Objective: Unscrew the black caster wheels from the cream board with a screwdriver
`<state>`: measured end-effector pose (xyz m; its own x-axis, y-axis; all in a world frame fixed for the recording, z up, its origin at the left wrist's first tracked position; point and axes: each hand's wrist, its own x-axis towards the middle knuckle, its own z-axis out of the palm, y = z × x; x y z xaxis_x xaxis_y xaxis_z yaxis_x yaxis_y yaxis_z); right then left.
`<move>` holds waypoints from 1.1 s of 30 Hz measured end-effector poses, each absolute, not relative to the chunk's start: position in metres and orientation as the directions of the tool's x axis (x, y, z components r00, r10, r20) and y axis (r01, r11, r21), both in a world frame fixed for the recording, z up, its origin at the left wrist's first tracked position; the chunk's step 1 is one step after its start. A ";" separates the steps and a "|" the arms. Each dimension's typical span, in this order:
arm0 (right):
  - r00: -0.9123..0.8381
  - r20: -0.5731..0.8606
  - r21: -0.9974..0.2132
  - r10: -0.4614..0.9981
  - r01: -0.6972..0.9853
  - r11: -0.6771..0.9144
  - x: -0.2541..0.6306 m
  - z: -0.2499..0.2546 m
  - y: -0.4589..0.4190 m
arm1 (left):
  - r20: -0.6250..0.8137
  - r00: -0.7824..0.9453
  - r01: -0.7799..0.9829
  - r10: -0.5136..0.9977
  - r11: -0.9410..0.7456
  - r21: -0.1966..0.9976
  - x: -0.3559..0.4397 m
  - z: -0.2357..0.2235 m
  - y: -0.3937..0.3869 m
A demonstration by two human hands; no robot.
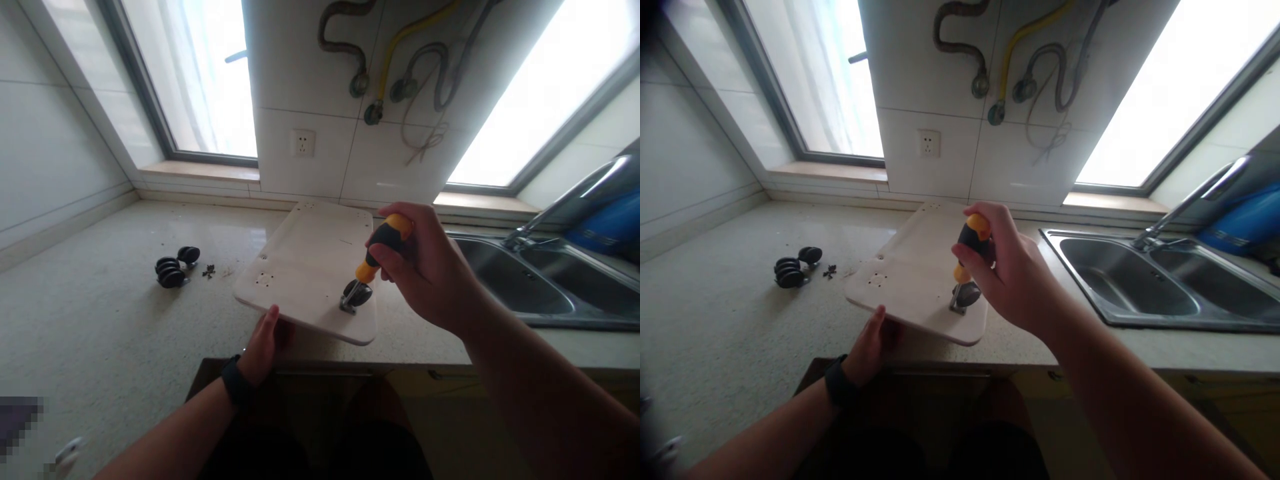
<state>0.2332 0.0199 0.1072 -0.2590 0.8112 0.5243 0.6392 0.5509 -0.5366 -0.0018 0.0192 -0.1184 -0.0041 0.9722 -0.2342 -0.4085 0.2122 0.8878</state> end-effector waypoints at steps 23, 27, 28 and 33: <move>-0.148 0.564 -0.374 0.812 0.831 0.412 0.223 0.111 0.024 | -0.130 0.091 -0.213 0.987 0.147 0.966 -0.011 -0.126 0.021; -0.215 0.566 -0.312 0.796 0.838 0.448 0.221 0.114 0.025 | -0.147 0.096 -0.251 0.984 0.167 0.953 -0.012 -0.126 0.022; -0.226 0.570 -0.298 0.790 0.839 0.455 0.222 0.114 0.025 | -0.144 0.105 -0.254 0.984 0.166 0.953 -0.012 -0.125 0.022; -0.179 0.599 -0.246 0.780 0.886 0.392 0.223 0.119 0.026 | -0.162 0.085 -0.233 0.983 0.177 0.956 -0.011 -0.116 0.020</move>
